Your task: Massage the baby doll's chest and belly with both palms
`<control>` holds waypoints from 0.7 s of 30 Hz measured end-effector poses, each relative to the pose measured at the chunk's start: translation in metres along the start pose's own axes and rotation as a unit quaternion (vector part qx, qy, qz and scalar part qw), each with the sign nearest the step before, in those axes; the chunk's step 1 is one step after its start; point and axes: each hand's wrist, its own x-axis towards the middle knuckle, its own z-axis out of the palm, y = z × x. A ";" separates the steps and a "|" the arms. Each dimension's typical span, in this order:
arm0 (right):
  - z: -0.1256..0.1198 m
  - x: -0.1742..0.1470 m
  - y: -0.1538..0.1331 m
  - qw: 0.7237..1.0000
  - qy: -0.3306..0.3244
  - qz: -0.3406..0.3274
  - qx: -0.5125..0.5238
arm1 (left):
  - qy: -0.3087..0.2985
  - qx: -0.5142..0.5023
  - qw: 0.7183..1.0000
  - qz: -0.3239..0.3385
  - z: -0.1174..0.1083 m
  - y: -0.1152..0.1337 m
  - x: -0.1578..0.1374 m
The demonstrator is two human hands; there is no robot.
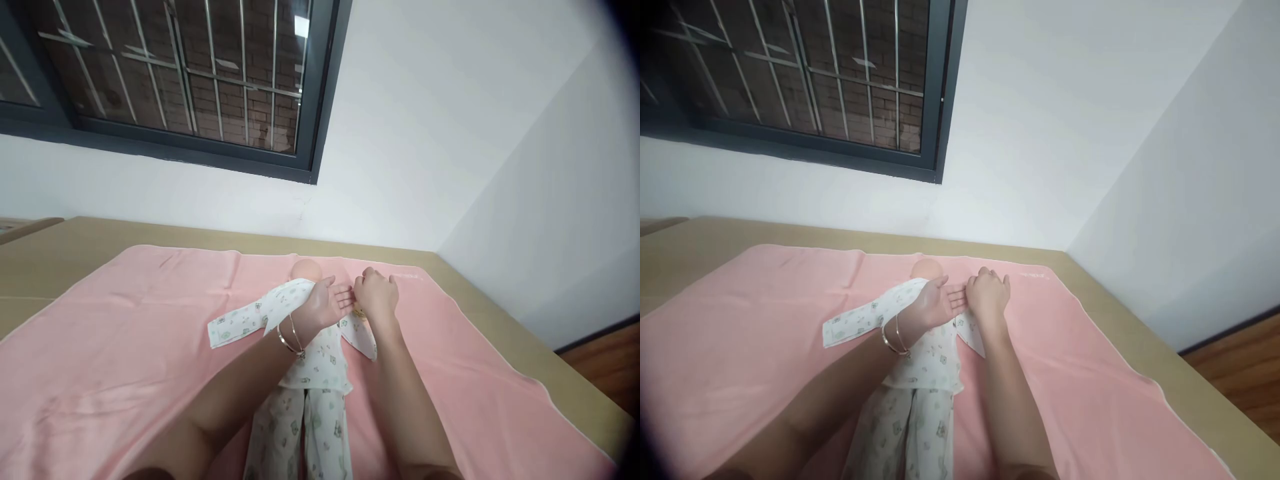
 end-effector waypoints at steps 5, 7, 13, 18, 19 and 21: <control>-0.004 0.000 -0.002 1.000 -0.018 0.022 -0.011 | 0.016 0.011 1.000 0.009 -0.009 0.009 -0.043; -0.001 -0.002 0.000 1.000 -0.020 0.020 -0.001 | 0.018 -0.011 1.000 0.017 -0.010 0.012 -0.058; 0.001 -0.007 0.007 0.992 -0.044 -0.002 0.116 | 0.011 -0.035 0.998 0.046 -0.002 0.019 -0.094; -0.026 -0.033 -0.001 0.956 0.019 -0.008 0.291 | 0.009 -0.022 0.998 0.064 0.004 0.015 -0.111; -0.033 -0.043 -0.005 0.948 0.027 -0.025 0.315 | 0.004 -0.017 0.997 0.073 0.006 0.013 -0.113; -0.043 -0.063 -0.016 0.935 0.033 -0.078 0.346 | -0.010 -0.012 0.995 0.099 0.009 0.008 -0.118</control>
